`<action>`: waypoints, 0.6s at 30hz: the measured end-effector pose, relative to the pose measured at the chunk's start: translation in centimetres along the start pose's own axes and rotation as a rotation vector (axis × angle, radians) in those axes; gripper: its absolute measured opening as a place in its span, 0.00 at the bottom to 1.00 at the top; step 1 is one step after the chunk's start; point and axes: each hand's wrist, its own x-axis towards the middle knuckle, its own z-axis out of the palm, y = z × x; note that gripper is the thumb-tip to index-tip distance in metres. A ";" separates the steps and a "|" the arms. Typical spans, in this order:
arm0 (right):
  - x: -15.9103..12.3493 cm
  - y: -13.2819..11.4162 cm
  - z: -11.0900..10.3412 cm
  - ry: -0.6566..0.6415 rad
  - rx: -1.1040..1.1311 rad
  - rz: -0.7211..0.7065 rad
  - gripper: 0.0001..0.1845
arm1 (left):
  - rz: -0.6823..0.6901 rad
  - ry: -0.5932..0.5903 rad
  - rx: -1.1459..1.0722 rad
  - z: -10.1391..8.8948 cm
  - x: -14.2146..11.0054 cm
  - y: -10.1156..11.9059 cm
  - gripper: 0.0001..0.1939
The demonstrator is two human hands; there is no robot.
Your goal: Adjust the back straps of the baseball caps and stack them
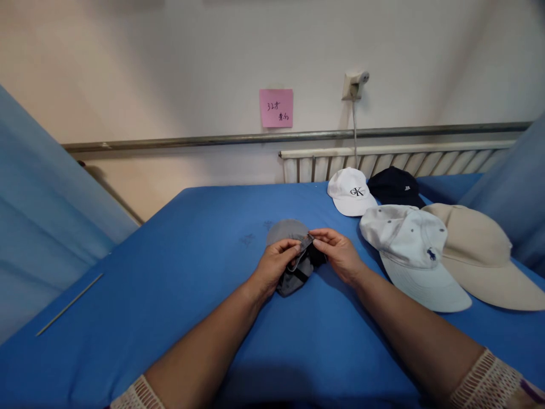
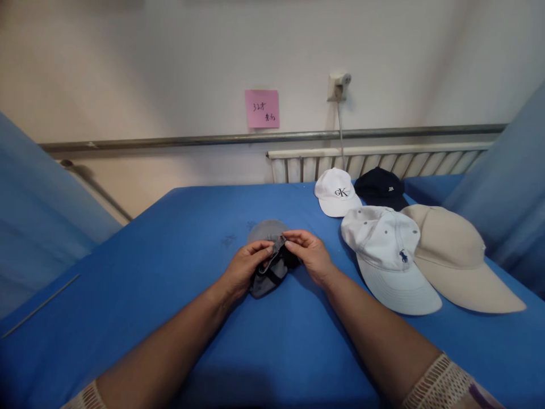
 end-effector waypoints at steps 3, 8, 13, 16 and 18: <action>-0.1 0.0 0.0 -0.017 -0.006 0.000 0.17 | 0.010 -0.002 0.021 0.1 -0.2 0.1 0.15; -0.2 -0.1 0.0 -0.055 -0.001 0.026 0.15 | 0.009 0.011 0.005 0.1 -0.4 0.2 0.15; -0.4 -0.2 0.0 -0.045 0.003 0.035 0.14 | -0.009 0.014 -0.035 0.1 -0.3 0.1 0.15; -0.5 -0.4 0.0 -0.049 0.004 0.026 0.14 | -0.018 -0.002 -0.041 0.1 -0.4 0.3 0.14; -0.5 -0.6 0.1 -0.061 0.009 0.021 0.14 | -0.025 -0.011 -0.036 0.2 -0.4 0.4 0.15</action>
